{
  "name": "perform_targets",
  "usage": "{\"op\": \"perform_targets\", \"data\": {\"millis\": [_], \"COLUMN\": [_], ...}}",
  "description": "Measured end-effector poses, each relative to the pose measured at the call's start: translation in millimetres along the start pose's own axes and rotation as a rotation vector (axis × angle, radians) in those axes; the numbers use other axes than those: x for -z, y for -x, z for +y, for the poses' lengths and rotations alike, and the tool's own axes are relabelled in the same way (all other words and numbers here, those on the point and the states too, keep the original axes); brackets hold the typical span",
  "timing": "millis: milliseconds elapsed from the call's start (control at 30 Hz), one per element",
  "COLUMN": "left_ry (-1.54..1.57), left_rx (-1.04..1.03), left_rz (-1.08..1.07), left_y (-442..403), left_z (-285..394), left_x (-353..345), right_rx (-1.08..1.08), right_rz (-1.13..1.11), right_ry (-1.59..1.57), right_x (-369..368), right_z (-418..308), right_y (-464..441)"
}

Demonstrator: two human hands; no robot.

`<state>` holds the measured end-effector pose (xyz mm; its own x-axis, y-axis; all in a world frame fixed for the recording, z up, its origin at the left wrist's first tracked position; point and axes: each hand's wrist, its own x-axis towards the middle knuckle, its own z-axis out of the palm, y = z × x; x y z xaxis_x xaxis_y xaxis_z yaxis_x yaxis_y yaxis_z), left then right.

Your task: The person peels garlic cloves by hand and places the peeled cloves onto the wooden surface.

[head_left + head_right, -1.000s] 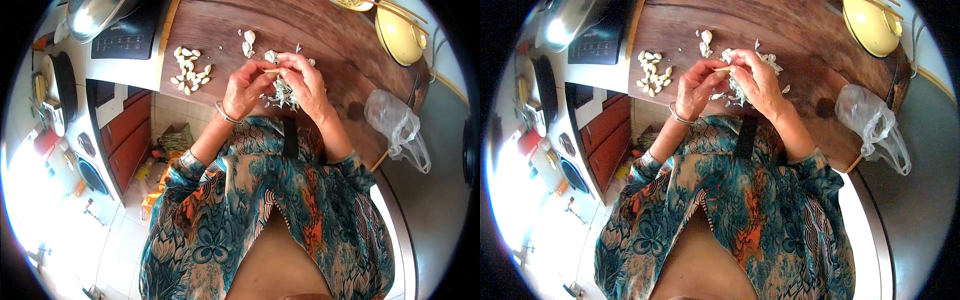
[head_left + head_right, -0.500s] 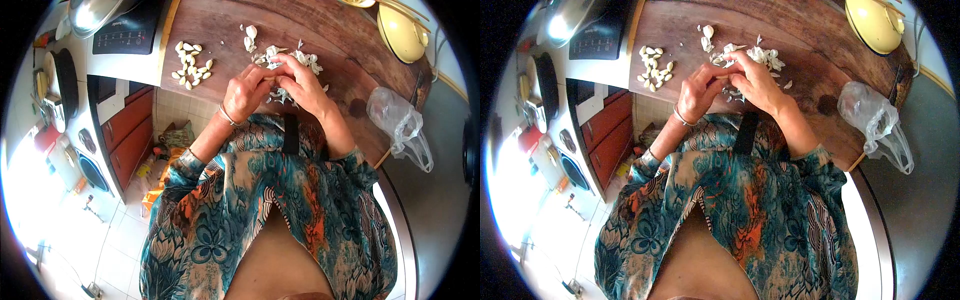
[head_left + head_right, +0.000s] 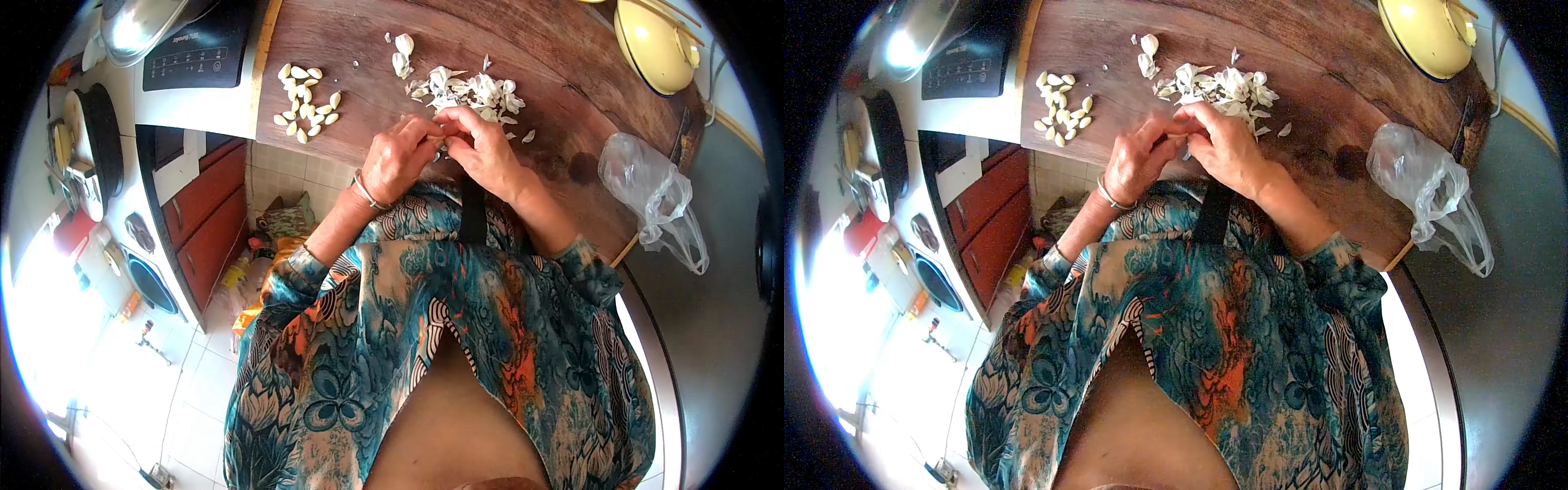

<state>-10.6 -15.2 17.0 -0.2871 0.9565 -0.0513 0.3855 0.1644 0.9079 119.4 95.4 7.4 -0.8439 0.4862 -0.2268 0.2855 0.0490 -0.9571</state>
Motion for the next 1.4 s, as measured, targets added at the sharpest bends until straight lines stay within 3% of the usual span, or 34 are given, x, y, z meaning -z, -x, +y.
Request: {"op": "perform_targets", "data": {"millis": [200, 300, 367, 533, 667, 767, 967, 1233, 1400], "left_ry": [0.085, 0.205, 0.228, 0.645, 0.665, 0.513, 0.079, 0.009, -0.004], "left_rx": [-0.046, 0.126, 0.125, 0.354, 0.361, 0.318, -0.028, -0.112, -0.117], "left_rz": [0.031, -0.022, -0.046, 0.048, 0.047, 0.049, 0.029, -0.011, -0.028], "left_y": [3.6, 4.8, -1.0, -0.1, 2.0, 2.1, -4.1, -4.3, -3.1], "left_z": [-2.0, 14.2, 26.3, 13.9, 8.5, 6.3, 4.8, 6.6, 7.1], "left_x": [-3.7, -0.7, 2.9, -5.6, -6.7, -6.9, -1.7, 0.6, 1.8], "right_rx": [-0.009, 0.010, -0.066, -0.120, -0.147, -0.153, -0.181, -0.274, -0.206], "right_rz": [0.115, 0.181, 0.208, 0.146, 0.058, 0.036, 0.006, -0.071, -0.059], "right_ry": [-0.063, -0.025, -0.076, -0.231, -0.298, -0.290, -0.336, -0.381, -0.349], "right_x": [-12.8, -11.6, -2.5, 6.9, 11.5, 12.9, 15.3, 21.0, 15.8], "right_z": [1.7, 5.2, 13.5, -12.2, -14.3, -13.6, -7.1, -13.6, -9.9], "right_y": [3.7, 5.1, 9.6, 10.3, 9.2, 7.9, 6.5, 4.0, 5.5]}}
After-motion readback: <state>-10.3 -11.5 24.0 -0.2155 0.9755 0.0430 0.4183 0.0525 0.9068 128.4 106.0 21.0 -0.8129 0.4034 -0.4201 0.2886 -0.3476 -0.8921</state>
